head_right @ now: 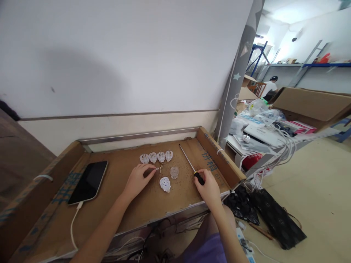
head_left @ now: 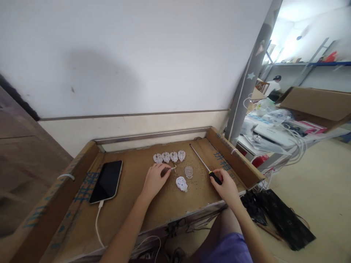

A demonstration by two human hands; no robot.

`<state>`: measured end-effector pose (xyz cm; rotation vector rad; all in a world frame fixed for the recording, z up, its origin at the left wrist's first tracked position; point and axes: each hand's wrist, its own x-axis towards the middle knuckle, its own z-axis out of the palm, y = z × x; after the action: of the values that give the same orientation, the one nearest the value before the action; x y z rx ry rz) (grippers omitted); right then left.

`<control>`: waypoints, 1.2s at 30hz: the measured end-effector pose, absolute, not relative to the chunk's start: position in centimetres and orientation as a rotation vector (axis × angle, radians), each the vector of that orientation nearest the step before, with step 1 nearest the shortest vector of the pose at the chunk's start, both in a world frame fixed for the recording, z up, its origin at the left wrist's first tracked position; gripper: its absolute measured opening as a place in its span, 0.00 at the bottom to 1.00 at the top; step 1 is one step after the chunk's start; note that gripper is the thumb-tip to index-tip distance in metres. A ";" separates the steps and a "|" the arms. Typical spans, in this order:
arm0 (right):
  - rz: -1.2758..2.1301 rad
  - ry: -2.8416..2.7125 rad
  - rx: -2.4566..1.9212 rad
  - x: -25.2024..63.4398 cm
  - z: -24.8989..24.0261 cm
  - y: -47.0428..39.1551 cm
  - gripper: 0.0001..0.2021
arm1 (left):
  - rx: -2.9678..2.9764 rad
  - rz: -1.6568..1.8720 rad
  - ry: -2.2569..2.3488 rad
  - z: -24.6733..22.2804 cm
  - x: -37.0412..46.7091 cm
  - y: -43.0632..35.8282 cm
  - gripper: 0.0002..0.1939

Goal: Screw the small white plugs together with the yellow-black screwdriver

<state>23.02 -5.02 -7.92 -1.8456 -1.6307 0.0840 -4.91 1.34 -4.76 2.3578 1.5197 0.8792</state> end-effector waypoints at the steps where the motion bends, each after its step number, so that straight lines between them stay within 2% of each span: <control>1: 0.084 -1.631 -1.843 23.0 -7.9 -5.0 0.15 | 2.345 0.913 1.521 -4.8 -5.0 1.4 0.06; 9: 0.115 -1.651 -1.830 23.1 -7.8 -5.0 0.14 | 2.306 1.053 1.482 -5.0 -5.0 1.5 0.08; 24: 0.160 -1.620 -1.812 22.6 -7.4 -5.0 0.14 | 2.315 1.109 1.427 -5.5 -4.3 0.8 0.09; 27: 0.171 -1.605 -1.822 22.4 -7.2 -5.0 0.14 | 2.354 1.022 1.376 -4.4 -2.9 1.2 0.09; 32: 0.171 -1.599 -1.833 22.4 -7.1 -5.0 0.14 | 2.505 0.646 1.196 -2.8 0.3 2.2 0.07; 36: 0.175 -1.602 -1.845 22.4 -6.9 -5.0 0.13 | 2.460 0.683 1.151 -3.7 0.8 2.1 0.06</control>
<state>22.35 -5.02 -6.95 -1.8454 -1.6021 0.1746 0.80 2.08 -3.74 2.4600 1.1506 0.6827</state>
